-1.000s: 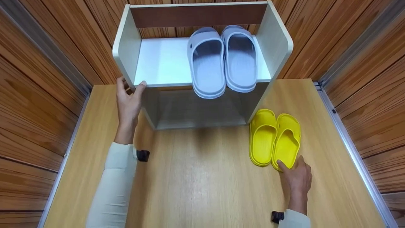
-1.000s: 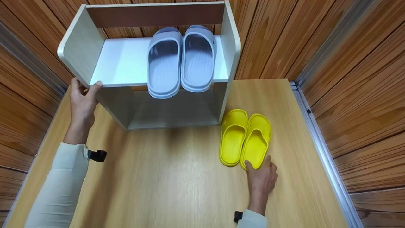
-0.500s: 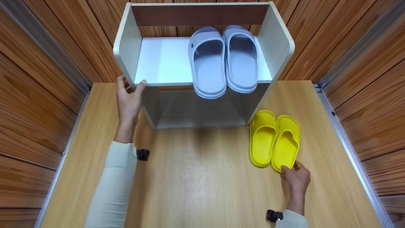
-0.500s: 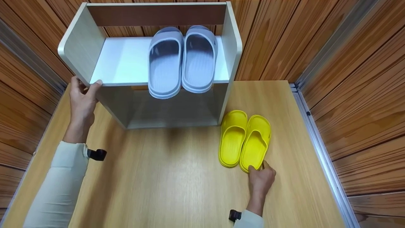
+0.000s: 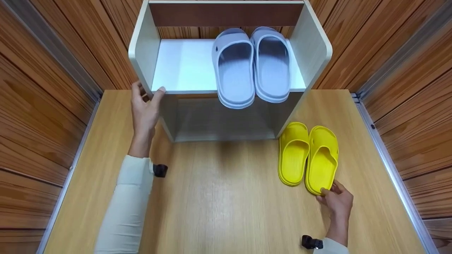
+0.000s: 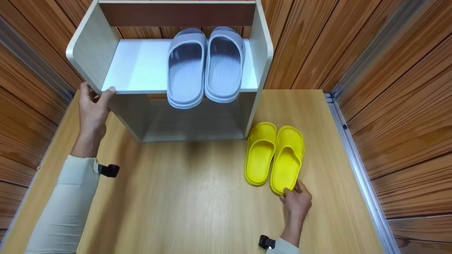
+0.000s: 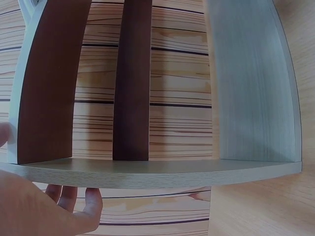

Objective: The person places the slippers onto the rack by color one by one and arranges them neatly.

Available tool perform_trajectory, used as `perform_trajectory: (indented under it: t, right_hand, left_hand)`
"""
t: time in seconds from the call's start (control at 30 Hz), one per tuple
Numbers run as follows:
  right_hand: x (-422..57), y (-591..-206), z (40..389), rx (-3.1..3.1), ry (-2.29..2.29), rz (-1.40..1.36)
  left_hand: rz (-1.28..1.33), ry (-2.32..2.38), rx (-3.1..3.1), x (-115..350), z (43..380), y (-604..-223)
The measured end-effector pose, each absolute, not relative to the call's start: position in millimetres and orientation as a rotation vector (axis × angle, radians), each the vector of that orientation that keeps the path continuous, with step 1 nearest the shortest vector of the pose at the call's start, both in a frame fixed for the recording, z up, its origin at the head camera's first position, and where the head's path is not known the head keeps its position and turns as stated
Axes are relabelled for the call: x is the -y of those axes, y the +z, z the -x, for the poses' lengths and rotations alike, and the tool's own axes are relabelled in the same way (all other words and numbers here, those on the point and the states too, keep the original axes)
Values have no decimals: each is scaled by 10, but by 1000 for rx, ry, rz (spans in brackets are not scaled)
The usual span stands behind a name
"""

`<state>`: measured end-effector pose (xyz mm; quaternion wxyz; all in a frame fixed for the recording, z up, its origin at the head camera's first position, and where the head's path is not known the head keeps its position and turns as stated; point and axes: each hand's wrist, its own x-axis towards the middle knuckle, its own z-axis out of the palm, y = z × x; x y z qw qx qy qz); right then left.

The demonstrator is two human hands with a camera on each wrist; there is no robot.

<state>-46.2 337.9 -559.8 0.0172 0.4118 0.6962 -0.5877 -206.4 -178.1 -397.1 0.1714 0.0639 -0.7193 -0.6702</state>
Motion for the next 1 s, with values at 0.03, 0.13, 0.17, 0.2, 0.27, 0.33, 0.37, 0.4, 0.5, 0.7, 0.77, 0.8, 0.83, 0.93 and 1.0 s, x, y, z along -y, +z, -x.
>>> perform_trajectory:
  t: [0.03, 0.13, 0.17, 0.2, 0.27, 0.33, 0.37, 0.4, 0.5, 0.7, 0.77, 0.8, 0.83, 0.93, 1.0]
  right_hand:
    - [-3381, -5601, 447, -2172, -1831, -1273]
    - [-3386, -5604, 409, -2194, -1840, -1257]
    - [-3388, -5599, 396, -2201, -1844, -1249]
    - [-3390, -5594, 384, -2207, -1849, -1241]
    - [-3396, -5584, 365, -2216, -1860, -1228]
    - [-3403, -5566, 347, -2230, -1864, -1217]
    - [-3408, -5555, 338, -2239, -1865, -1212]
    - [-3414, -5545, 330, -2251, -1864, -1207]
    - [-3431, -5508, 304, -2290, -1849, -1192]
    - [-3459, -5458, 275, -2385, -1805, -1151]
    - [-3471, -5449, 265, -2405, -1795, -1146]
    - [-3481, -5445, 260, -2406, -1794, -1143]
    - [-3492, -5444, 257, -2404, -1793, -1142]
    - [-3528, -5448, 239, -2400, -1784, -1129]
    - [-3550, -5456, 224, -2402, -1767, -1118]
  left_hand:
    - [-184, -1904, 2043, 1779, 2060, -3970]
    - [-187, -1907, 2040, 1779, 2056, -3975]
    - [-191, -1908, 2039, 1780, 2054, -3974]
    - [-195, -1909, 2039, 1781, 2051, -3972]
    - [-198, -1906, 2036, 1781, 2052, -3970]
    - [-198, -1908, 2033, 1782, 2052, -3968]
    - [-200, -1910, 2034, 1781, 2054, -3967]
    - [-202, -1910, 2035, 1781, 2054, -3967]
    - [-213, -1910, 2041, 1778, 2057, -3971]
    - [-197, -1879, 2048, 1787, 2063, -3972]
    - [-192, -1874, 2050, 1785, 2064, -3973]
    - [-194, -1874, 2052, 1783, 2063, -3972]
    - [-197, -1875, 2054, 1780, 2062, -3972]
    - [-203, -1880, 2057, 1773, 2060, -3973]
    - [-208, -1881, 2061, 1769, 2057, -3970]
